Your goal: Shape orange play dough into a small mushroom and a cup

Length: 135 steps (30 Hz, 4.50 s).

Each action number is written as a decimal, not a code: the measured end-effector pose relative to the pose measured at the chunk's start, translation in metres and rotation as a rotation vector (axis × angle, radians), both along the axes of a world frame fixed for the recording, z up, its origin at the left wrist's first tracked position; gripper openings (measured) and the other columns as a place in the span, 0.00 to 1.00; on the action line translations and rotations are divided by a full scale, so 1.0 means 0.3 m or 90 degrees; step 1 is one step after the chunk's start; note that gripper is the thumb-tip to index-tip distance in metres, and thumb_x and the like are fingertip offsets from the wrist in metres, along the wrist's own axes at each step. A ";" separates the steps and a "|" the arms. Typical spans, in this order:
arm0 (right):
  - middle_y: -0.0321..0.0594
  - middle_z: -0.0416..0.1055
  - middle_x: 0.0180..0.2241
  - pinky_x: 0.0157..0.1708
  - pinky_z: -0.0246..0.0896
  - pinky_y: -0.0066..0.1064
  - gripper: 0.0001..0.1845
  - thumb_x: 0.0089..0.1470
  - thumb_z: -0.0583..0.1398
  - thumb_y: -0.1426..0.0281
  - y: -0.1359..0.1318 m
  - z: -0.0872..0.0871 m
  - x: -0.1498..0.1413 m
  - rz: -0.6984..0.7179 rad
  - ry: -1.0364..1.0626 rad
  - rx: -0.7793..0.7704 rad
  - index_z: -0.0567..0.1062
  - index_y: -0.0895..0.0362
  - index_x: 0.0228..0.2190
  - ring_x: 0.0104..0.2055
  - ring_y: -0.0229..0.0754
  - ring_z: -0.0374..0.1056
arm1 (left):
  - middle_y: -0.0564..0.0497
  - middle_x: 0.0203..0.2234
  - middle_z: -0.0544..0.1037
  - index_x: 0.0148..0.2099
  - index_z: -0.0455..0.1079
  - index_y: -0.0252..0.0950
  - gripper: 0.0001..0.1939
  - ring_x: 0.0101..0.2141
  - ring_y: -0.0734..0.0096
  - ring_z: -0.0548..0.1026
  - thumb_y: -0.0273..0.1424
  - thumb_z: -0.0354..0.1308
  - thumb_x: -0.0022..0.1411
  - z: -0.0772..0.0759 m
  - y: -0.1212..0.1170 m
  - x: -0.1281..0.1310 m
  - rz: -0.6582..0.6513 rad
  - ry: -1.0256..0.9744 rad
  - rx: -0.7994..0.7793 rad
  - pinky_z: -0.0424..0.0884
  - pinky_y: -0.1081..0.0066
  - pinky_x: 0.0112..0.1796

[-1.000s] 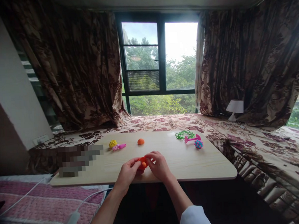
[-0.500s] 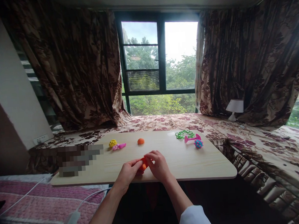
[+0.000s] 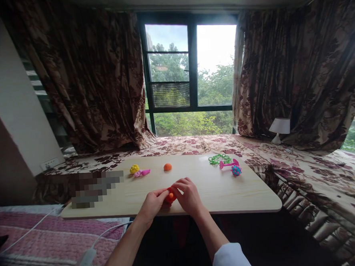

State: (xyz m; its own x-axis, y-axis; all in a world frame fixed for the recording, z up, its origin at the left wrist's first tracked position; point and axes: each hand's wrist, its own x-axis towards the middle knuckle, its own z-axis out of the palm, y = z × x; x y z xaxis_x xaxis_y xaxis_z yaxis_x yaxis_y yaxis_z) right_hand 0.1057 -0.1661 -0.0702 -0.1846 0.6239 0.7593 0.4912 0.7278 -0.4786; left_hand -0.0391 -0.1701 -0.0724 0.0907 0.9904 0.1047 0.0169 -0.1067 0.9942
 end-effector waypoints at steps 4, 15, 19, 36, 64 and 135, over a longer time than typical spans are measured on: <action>0.39 0.71 0.32 0.39 0.60 0.35 0.10 0.54 0.55 0.71 -0.002 0.004 -0.002 0.007 0.003 0.002 0.75 0.52 0.35 0.36 0.41 0.63 | 0.51 0.21 0.76 0.34 0.75 0.34 0.15 0.21 0.72 0.71 0.38 0.55 0.49 0.009 -0.007 -0.001 0.005 0.003 -0.010 0.68 0.73 0.24; 0.41 0.70 0.35 0.34 0.65 0.31 0.13 0.56 0.53 0.70 0.010 -0.003 0.004 0.028 0.107 -0.065 0.72 0.54 0.42 0.38 0.40 0.65 | 0.47 0.28 0.79 0.40 0.74 0.34 0.17 0.29 0.69 0.74 0.37 0.56 0.49 0.000 -0.001 0.004 0.019 -0.028 0.026 0.70 0.74 0.27; 0.41 0.70 0.32 0.31 0.66 0.29 0.10 0.54 0.55 0.70 0.017 -0.012 0.001 0.039 0.082 -0.075 0.75 0.55 0.35 0.37 0.40 0.66 | 0.49 0.30 0.79 0.41 0.73 0.35 0.17 0.27 0.72 0.74 0.36 0.58 0.48 -0.005 0.003 -0.003 0.030 -0.069 0.012 0.71 0.73 0.31; 0.38 0.70 0.29 0.36 0.62 0.33 0.06 0.52 0.57 0.71 0.012 -0.012 0.001 0.006 0.037 -0.036 0.76 0.53 0.30 0.35 0.40 0.64 | 0.50 0.25 0.78 0.38 0.75 0.34 0.17 0.27 0.71 0.72 0.39 0.53 0.52 -0.009 -0.003 0.002 -0.010 0.038 0.073 0.67 0.74 0.30; 0.39 0.71 0.30 0.32 0.63 0.29 0.09 0.54 0.56 0.70 0.020 -0.013 0.000 0.044 0.069 -0.078 0.76 0.55 0.33 0.35 0.39 0.65 | 0.50 0.25 0.77 0.40 0.74 0.35 0.18 0.29 0.69 0.73 0.40 0.55 0.51 -0.017 -0.002 -0.001 -0.009 -0.013 0.056 0.68 0.73 0.32; 0.40 0.71 0.36 0.36 0.64 0.33 0.12 0.53 0.56 0.72 0.003 0.001 -0.003 0.041 0.045 -0.047 0.74 0.52 0.40 0.39 0.41 0.64 | 0.50 0.24 0.77 0.38 0.74 0.33 0.16 0.26 0.70 0.73 0.37 0.55 0.50 -0.013 -0.005 -0.002 -0.018 -0.021 0.031 0.70 0.71 0.30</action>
State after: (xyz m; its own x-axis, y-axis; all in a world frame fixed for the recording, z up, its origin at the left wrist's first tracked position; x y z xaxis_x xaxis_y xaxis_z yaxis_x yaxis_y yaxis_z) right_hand 0.1048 -0.1653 -0.0699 -0.1742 0.6666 0.7248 0.4073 0.7189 -0.5633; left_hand -0.0396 -0.1714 -0.0762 0.1149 0.9811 0.1557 -0.0199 -0.1544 0.9878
